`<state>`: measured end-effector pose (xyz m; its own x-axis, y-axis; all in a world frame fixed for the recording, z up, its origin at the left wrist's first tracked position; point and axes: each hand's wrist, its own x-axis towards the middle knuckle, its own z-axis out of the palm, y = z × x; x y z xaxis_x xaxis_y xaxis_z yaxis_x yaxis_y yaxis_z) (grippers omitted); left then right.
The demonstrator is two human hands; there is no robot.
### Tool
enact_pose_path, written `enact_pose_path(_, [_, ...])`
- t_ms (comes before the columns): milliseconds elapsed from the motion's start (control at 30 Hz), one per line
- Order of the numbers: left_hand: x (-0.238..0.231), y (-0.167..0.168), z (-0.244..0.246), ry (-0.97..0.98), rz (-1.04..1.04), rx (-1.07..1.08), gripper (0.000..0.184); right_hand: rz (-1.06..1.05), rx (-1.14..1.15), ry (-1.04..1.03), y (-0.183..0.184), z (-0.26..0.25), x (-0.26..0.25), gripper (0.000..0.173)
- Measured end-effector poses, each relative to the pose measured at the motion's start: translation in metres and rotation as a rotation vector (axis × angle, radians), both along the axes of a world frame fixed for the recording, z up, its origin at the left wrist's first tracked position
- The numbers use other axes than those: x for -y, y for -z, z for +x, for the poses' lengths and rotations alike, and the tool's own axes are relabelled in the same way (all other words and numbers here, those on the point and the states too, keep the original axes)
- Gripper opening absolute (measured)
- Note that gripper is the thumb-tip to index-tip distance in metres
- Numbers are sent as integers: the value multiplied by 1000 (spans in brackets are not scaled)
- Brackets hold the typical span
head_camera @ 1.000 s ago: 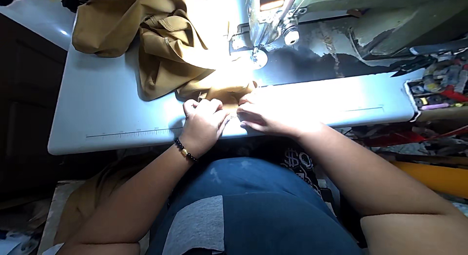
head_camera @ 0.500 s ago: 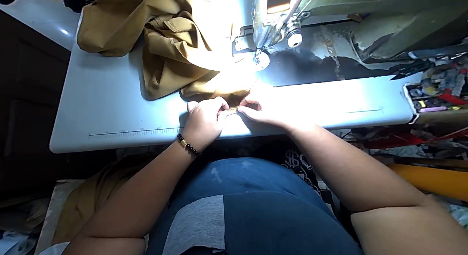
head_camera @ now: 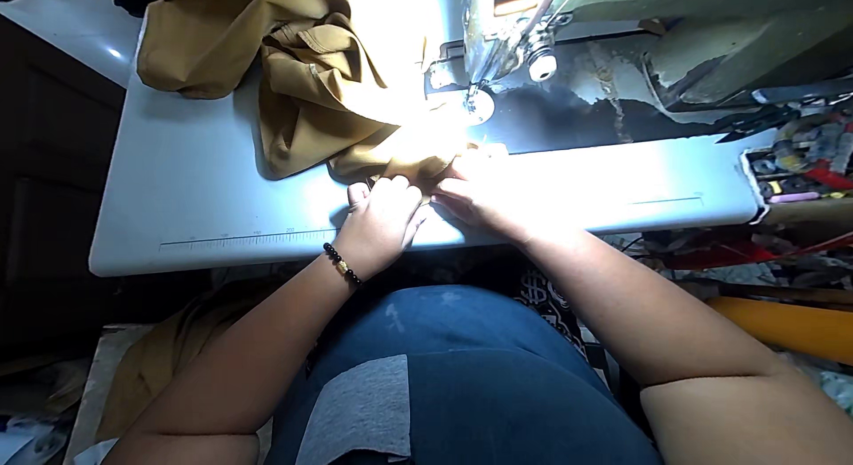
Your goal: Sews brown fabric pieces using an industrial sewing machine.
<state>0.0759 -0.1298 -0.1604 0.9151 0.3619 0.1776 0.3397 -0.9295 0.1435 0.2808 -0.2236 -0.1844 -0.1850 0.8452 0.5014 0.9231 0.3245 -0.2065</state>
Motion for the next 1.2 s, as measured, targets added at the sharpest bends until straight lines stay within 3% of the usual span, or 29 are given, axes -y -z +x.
enact_pose_path(167, [-6, -5, 7, -55, -241, 67, 25, -248, -130, -28, -10, 9, -5, 46])
enact_pose_path(300, [-3, -8, 12, -44, -63, 93, 20, -316, -276, -5, -3, 16, -17, 38])
enact_pose_path(400, [-2, -11, 14, -16, 37, 50, 16, -306, -305, 61, -8, 10, -13, 28])
enact_pose_path(500, [-7, -16, 18, -40, -48, -25, 18, -42, -37, -5, -4, 7, -6, 20])
enact_pose_path(567, [-10, -20, 22, -54, -109, -73, 27, 49, 26, -35, -1, 8, -6, 21])
enact_pose_path(800, [-20, -40, 37, -126, -300, -340, 23, -154, -235, 96, -4, 19, -5, 28])
enact_pose_path(933, [-25, -45, 43, -143, -332, -386, 26, -113, -293, 190, 1, 22, -6, 32])
enact_pose_path(1200, [-27, -47, 47, -163, -352, -329, 15, -24, -317, 267, 3, 21, -8, 34])
